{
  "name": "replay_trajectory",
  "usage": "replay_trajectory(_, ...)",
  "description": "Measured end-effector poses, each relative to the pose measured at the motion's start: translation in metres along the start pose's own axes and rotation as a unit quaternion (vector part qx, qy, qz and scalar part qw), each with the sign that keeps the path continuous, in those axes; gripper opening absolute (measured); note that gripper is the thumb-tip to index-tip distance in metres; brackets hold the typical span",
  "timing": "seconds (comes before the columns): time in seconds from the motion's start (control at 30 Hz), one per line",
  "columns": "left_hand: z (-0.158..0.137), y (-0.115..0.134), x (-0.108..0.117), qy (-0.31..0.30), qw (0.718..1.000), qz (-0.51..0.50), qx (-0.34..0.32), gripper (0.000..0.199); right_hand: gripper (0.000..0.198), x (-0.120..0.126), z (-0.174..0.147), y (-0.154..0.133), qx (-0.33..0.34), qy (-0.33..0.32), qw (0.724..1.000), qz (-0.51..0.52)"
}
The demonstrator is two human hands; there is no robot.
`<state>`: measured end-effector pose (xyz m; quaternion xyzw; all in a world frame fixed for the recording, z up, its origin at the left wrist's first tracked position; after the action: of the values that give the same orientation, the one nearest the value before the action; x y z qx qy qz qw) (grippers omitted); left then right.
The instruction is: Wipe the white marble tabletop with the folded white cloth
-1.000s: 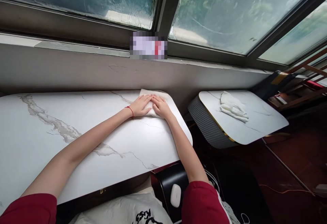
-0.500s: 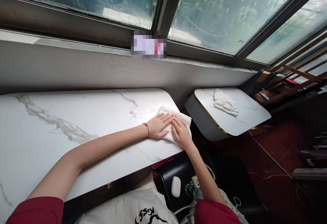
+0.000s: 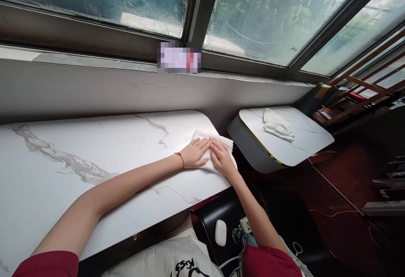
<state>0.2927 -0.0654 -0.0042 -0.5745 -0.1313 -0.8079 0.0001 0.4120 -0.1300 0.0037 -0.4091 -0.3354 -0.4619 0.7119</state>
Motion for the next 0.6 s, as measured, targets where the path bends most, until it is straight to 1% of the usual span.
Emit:
replay_trajectory(0.17, 0.006, -0.050, 0.008, -0.010, 0.998, 0.020, 0.066, 0.073, 0.048, -0.026, 0.060, 0.012, 0.034, -0.022, 0.999, 0.005)
replay_trajectory(0.27, 0.003, -0.083, 0.018, 0.011, 0.994, 0.028, 0.107, 0.069, 0.049, -0.045, 0.098, 0.016, 0.043, -0.041, 0.998, 0.003)
replay_trajectory(0.37, -0.006, -0.110, 0.028, 0.026, 0.989, 0.034, 0.143, 0.066, 0.050, -0.062, 0.131, 0.015, 0.047, -0.052, 0.998, 0.002)
replay_trajectory(0.47, -0.016, -0.129, 0.035, 0.027, 0.984, 0.041, 0.171, 0.067, 0.050, -0.074, 0.155, 0.009, 0.051, -0.056, 0.997, 0.000)
replay_trajectory(0.6, -0.023, -0.142, 0.037, 0.034, 0.982, 0.042, 0.183, 0.067, 0.050, -0.080, 0.172, 0.004, 0.054, -0.059, 0.997, -0.001)
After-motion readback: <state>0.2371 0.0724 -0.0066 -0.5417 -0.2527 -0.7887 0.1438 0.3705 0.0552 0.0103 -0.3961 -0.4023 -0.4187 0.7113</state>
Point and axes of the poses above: each hand's wrist, its own z-axis towards the middle knuckle, its own x-axis out of the back of the hand, y = z × x, the point moved 6 cm from there along z, towards the middle knuckle, and after that the axes turned 2 degrees about -x, right-handed, at the moved point
